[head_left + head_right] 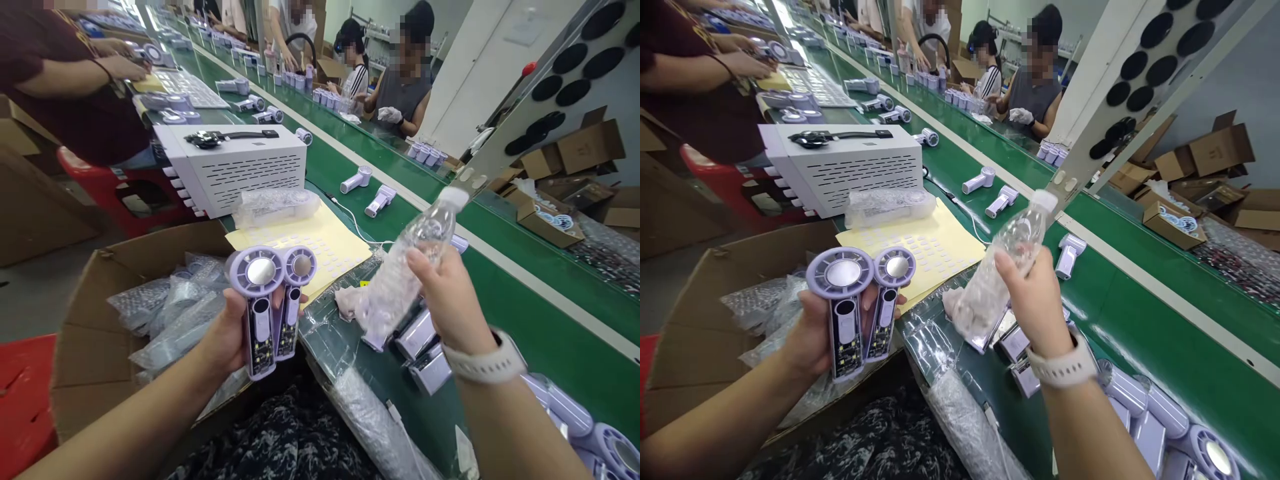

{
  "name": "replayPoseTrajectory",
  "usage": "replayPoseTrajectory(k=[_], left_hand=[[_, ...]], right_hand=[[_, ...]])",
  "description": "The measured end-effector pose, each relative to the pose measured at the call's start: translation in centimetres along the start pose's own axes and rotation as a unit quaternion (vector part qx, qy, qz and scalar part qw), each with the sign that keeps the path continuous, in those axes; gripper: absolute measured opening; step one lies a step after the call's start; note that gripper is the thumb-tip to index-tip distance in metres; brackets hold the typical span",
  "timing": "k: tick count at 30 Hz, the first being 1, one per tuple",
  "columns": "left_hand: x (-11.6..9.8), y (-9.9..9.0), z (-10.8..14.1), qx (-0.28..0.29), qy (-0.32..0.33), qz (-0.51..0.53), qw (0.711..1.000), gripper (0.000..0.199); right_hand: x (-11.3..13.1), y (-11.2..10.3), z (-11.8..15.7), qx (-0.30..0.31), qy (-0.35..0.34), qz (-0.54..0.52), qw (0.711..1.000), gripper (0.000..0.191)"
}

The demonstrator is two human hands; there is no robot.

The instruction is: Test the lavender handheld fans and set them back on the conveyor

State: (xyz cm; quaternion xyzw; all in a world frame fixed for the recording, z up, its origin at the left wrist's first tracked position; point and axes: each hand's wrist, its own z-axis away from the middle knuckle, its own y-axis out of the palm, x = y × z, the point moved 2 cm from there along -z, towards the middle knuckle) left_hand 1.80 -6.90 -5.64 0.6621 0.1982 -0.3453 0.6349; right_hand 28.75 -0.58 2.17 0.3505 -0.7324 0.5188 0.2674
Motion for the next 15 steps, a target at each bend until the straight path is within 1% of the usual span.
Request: replayPoseTrajectory(k=[1,3,4,6,8,10,11,13,14,15], left_hand=[[0.3,0.4,0.2,0.005,-0.012,0.018,1.000,0.060],[0.8,1.3,0.4,0.014,-0.031,0.043,0.999,0.064],[1.1,1.8,0.4,0.018,-0.038,0.055,0.998,0.066],[1.6,2.4,0.3,0.023,-0.046,0.075,0.996,0.066],[1.9,2.6,0.1,0.026,-0.051,0.089,0.994,0.067],[2.0,2.6,-0.2,0.025,-0.056,0.097,0.993,0.067],[2.0,2.6,-0.3,0.023,-0.061,0.101,0.993,0.067],[2.0,2.8,-0.6,0.022,-0.070,0.113,0.991,0.066],[2.0,3.0,-0.7,0.024,-0.073,0.121,0.990,0.065],[2.0,3.3,-0.7,0.029,-0.077,0.131,0.988,0.064]], right_hand=[[-0.5,0.7,-1.3,-0.032,0.003,0.027,0.999,0.056],[-1.7,2.5,-3.1,-0.060,0.036,0.046,0.996,0.073],[-2.3,3.4,-3.6,-0.062,0.038,0.055,0.996,0.077],[-3.4,4.5,-3.9,-0.051,0.033,0.067,0.996,0.076],[-4.2,4.3,-3.6,-0.029,0.025,0.075,0.996,0.069],[-4.5,3.0,-2.6,-0.017,0.013,0.099,0.995,0.062],[-4.3,2.3,-1.8,-0.023,0.008,0.120,0.993,0.057],[-3.6,1.6,0.0,-0.046,-0.011,0.165,0.985,0.036],[-3.1,1.8,1.1,-0.048,-0.026,0.181,0.982,0.023],[-2.6,2.4,2.0,-0.035,-0.046,0.191,0.980,0.011]])
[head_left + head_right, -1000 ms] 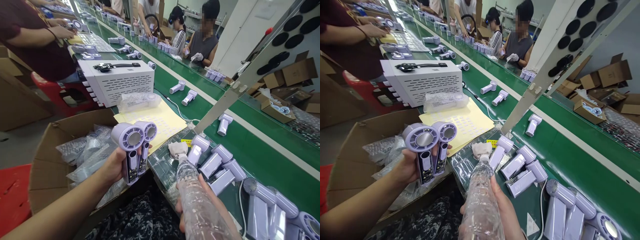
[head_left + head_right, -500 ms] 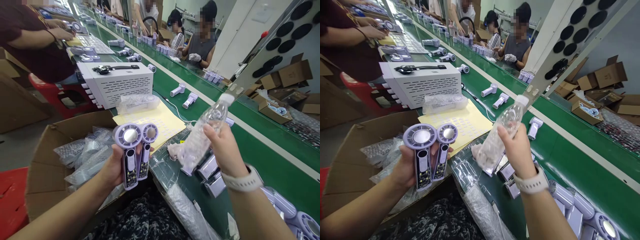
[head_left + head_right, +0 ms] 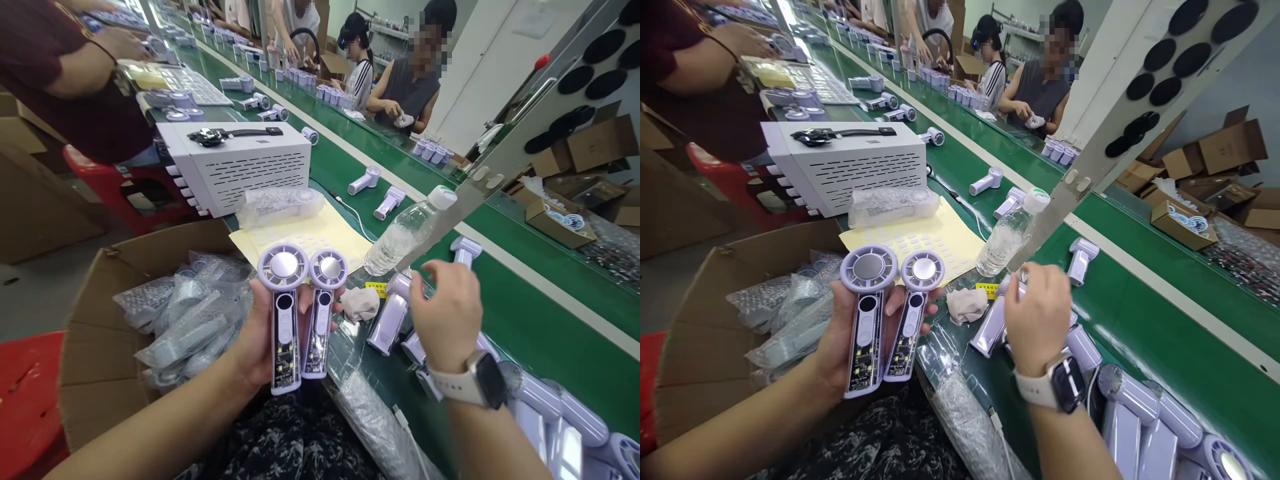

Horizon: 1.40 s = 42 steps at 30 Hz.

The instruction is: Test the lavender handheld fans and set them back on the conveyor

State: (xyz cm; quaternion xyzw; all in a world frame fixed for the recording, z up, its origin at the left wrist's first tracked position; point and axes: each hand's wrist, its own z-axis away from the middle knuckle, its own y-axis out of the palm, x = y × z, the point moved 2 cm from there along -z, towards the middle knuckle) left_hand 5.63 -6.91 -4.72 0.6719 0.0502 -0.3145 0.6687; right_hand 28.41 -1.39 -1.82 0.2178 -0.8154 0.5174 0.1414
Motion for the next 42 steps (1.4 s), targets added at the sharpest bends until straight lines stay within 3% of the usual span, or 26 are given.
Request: replayPoseTrajectory(k=[4,7,10,13,15,19,23,31,35,39,42], left_hand=[[0.4,1.7,-0.1,0.023,-0.030,0.030,0.999,0.061],[0.7,2.9,-0.1,0.011,-0.048,0.034,0.998,0.060],[1.8,3.9,-0.2,0.012,-0.060,0.045,0.997,0.060],[4.2,4.8,-0.6,0.069,-0.092,0.067,0.991,0.065],[6.1,5.3,-0.9,0.108,-0.107,0.087,0.984,0.067],[8.3,6.4,-0.9,0.152,-0.155,0.097,0.971,0.068],[8.5,7.8,-0.5,0.160,-0.184,0.067,0.968,0.068],[8.5,8.8,0.0,0.140,-0.210,0.033,0.967,0.068],[8.8,8.6,-0.2,0.148,-0.212,0.047,0.965,0.067],[8.6,8.7,-0.3,0.116,-0.234,0.054,0.964,0.068],[8.5,8.9,-0.4,0.131,-0.222,0.060,0.965,0.067]], right_hand=[[2.6,2.6,2.5,0.107,-0.103,-0.021,0.989,0.016],[3.2,1.5,2.7,0.122,-0.128,-0.040,0.984,0.018],[3.5,-2.7,3.1,0.080,-0.087,-0.079,0.990,0.015],[4.7,-6.1,4.7,0.006,-0.074,-0.128,0.989,0.014],[5.3,-7.2,5.9,-0.042,-0.102,-0.138,0.984,0.014],[4.6,-8.3,7.9,-0.083,-0.129,-0.128,0.980,0.020],[3.0,-9.6,9.1,-0.145,-0.132,-0.119,0.973,0.032],[1.3,-10.9,9.6,-0.185,-0.155,-0.106,0.965,0.031],[0.5,-10.8,9.3,-0.168,-0.194,-0.120,0.959,0.027],[-0.4,-10.7,9.0,-0.169,-0.135,-0.107,0.970,0.022],[0.2,-10.5,9.5,-0.173,-0.111,-0.125,0.971,0.020]])
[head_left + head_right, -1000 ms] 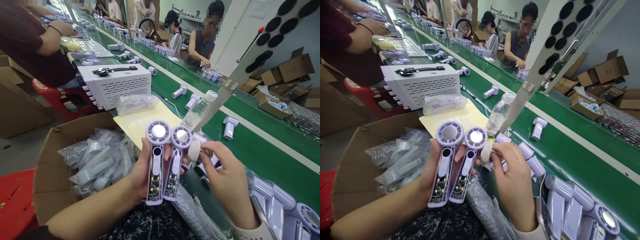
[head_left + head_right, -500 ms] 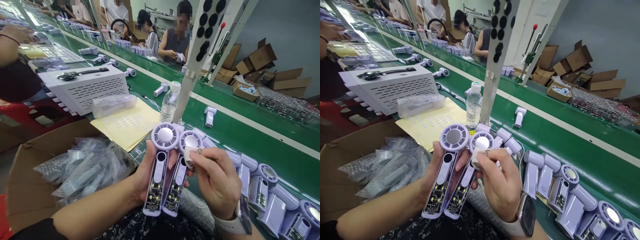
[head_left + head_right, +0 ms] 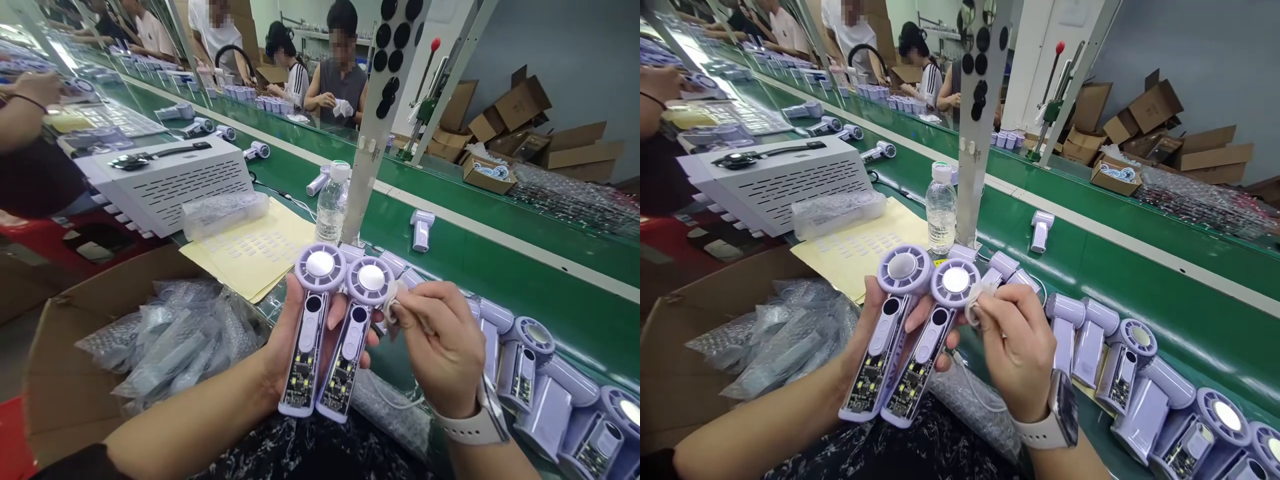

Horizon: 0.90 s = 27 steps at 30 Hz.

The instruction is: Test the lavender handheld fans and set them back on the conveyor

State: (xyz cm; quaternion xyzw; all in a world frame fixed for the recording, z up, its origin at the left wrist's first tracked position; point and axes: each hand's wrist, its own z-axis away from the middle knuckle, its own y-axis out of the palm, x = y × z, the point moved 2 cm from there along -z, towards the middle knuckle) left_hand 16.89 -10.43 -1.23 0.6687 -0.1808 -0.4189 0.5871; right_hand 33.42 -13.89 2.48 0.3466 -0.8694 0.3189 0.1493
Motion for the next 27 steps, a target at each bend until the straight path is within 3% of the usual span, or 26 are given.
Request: replayPoseTrajectory(k=[5,10,15,20,27], left_hand=[[0.4,-0.1,-0.4,0.065,0.020,0.014,0.998,0.067],[1.0,-1.0,-0.5,0.059,0.005,-0.001,0.998,0.069],[1.3,-1.4,-0.6,0.069,0.018,0.004,0.997,0.069],[0.9,-0.9,-0.6,0.045,0.012,0.003,0.999,0.069],[0.9,-0.6,-0.8,0.016,-0.047,0.047,0.998,0.069]], right_hand=[[1.3,0.7,0.9,-0.012,0.036,-0.053,0.998,0.020],[0.8,0.9,0.9,-0.014,0.094,-0.085,0.992,0.015],[1.3,1.1,0.7,-0.004,0.108,-0.056,0.993,0.014],[-1.0,0.8,1.0,-0.017,0.208,-0.124,0.970,0.015],[-3.1,-1.4,1.1,-0.117,0.286,-0.113,0.944,0.008]])
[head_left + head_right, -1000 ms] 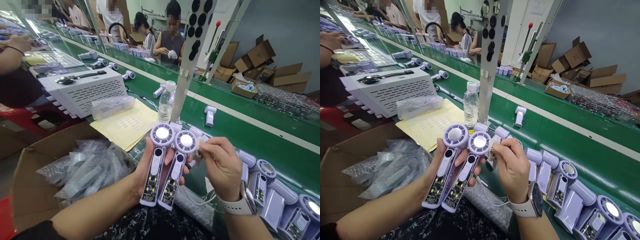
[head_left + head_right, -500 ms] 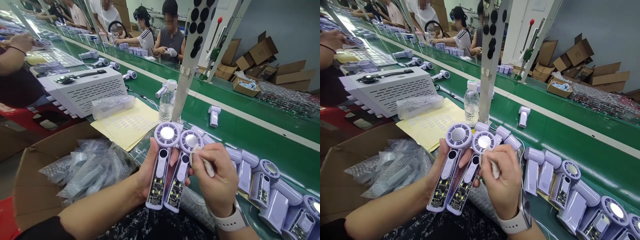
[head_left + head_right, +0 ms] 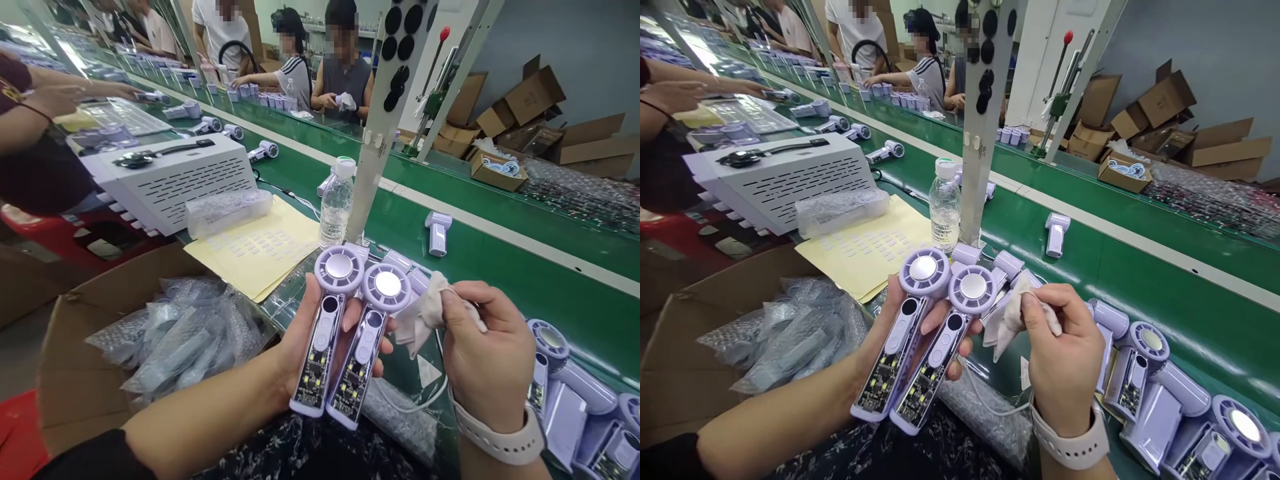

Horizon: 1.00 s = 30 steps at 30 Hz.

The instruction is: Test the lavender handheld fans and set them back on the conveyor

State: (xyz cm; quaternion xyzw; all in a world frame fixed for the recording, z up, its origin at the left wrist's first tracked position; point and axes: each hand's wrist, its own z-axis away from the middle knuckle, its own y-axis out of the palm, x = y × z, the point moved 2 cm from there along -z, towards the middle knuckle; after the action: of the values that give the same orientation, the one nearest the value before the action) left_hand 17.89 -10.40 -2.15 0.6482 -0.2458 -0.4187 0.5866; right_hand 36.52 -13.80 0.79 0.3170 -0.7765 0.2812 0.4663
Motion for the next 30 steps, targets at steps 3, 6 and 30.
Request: replayPoseTrajectory(k=[3,6,30], left_hand=[[-0.2,0.5,0.1,-0.013,-0.012,0.009,1.000,0.069],[-0.3,0.6,0.1,-0.007,-0.020,0.009,1.000,0.072],[2.3,-1.6,0.9,-0.063,-0.043,-0.130,0.989,0.078]], right_hand=[[0.1,-0.3,0.1,-0.006,0.017,-0.004,1.000,0.005],[0.4,-0.4,0.3,0.006,0.005,0.019,1.000,0.004],[4.5,1.8,1.5,0.127,-0.154,0.038,0.979,0.014]])
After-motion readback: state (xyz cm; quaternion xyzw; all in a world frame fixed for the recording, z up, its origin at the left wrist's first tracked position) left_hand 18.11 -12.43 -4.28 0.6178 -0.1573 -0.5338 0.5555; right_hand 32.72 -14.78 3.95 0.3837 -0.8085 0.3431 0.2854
